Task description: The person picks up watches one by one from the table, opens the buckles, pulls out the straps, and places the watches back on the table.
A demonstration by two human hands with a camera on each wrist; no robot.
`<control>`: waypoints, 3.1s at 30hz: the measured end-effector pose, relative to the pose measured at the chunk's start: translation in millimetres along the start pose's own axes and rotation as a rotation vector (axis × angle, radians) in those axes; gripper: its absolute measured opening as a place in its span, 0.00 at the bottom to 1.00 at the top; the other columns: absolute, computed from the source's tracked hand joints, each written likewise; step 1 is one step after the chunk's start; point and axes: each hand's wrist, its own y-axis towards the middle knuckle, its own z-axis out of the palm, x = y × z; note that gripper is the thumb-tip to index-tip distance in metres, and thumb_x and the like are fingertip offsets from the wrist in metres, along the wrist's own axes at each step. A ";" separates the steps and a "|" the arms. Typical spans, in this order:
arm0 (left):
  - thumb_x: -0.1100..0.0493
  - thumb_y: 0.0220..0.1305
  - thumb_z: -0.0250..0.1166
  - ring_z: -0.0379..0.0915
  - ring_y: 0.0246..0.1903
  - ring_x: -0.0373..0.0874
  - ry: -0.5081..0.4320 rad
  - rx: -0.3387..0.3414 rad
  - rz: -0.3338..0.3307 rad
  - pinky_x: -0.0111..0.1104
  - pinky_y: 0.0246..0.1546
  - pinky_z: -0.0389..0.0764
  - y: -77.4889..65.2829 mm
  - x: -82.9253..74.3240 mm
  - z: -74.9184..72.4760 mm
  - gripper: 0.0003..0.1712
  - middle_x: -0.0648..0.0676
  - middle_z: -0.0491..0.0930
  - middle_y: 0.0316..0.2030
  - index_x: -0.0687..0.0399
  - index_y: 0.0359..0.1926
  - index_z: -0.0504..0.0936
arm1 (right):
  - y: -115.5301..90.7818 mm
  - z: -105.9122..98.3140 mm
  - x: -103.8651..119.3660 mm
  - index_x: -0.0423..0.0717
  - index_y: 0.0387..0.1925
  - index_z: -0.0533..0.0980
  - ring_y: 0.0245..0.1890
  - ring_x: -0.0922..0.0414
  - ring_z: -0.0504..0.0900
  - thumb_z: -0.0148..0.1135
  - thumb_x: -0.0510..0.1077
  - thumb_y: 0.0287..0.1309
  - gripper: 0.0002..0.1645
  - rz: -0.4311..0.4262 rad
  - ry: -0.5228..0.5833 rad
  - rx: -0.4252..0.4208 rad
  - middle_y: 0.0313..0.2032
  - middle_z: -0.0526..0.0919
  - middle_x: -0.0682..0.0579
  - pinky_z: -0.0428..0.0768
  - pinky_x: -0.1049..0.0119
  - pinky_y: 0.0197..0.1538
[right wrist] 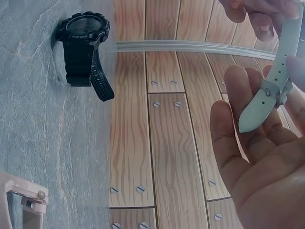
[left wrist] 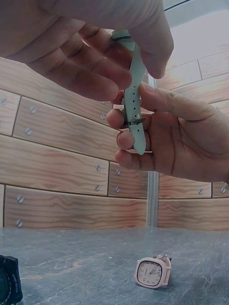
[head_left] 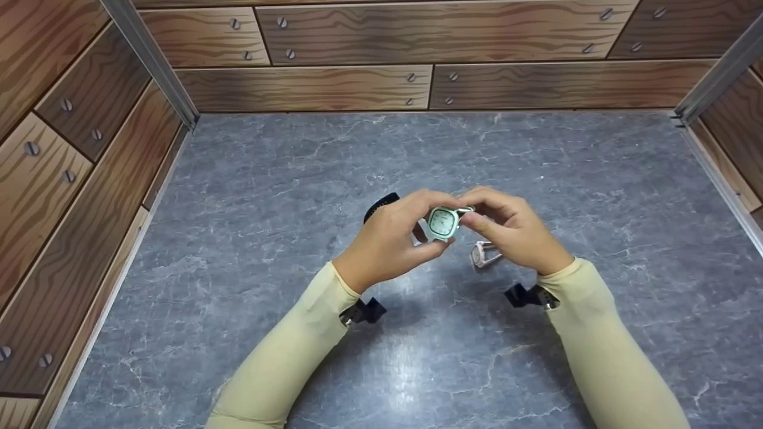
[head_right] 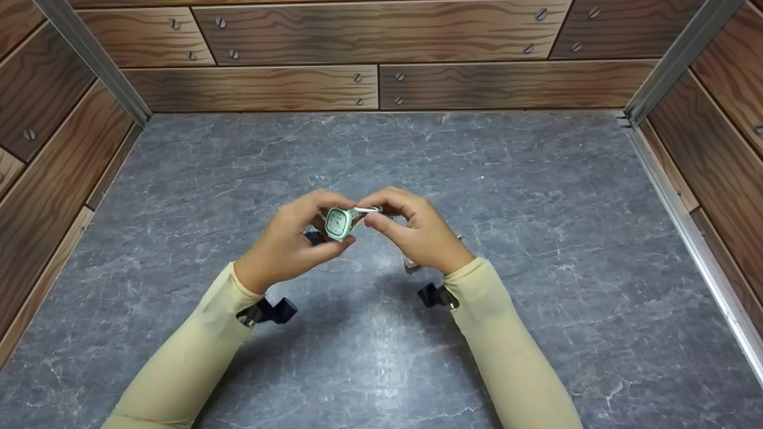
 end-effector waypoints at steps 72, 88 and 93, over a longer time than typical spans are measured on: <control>0.64 0.63 0.66 0.80 0.29 0.34 0.075 0.026 -0.072 0.30 0.36 0.84 -3.2 16.0 8.4 0.07 0.46 0.84 0.31 0.52 0.42 0.83 | -5.6 15.0 17.7 0.42 0.48 0.82 0.46 0.55 0.84 0.58 0.26 0.67 0.15 0.001 -0.146 0.051 0.45 0.85 0.48 0.83 0.67 0.30; 0.55 0.69 0.69 0.76 0.28 0.33 0.110 0.122 -0.166 0.29 0.32 0.75 -1.8 12.2 2.2 0.13 0.42 0.84 0.32 0.49 0.52 0.81 | -1.0 17.0 16.4 0.45 0.45 0.84 0.43 0.57 0.85 0.70 0.35 0.64 0.09 -0.096 -0.358 0.010 0.43 0.87 0.56 0.83 0.65 0.51; 0.51 0.70 0.70 0.81 0.36 0.35 0.116 0.102 -0.132 0.29 0.41 0.80 -0.8 11.5 -1.1 0.17 0.45 0.86 0.38 0.50 0.56 0.83 | -2.1 17.4 17.4 0.42 0.48 0.82 0.42 0.58 0.85 0.71 0.34 0.63 0.12 -0.082 -0.354 -0.033 0.43 0.87 0.57 0.83 0.67 0.49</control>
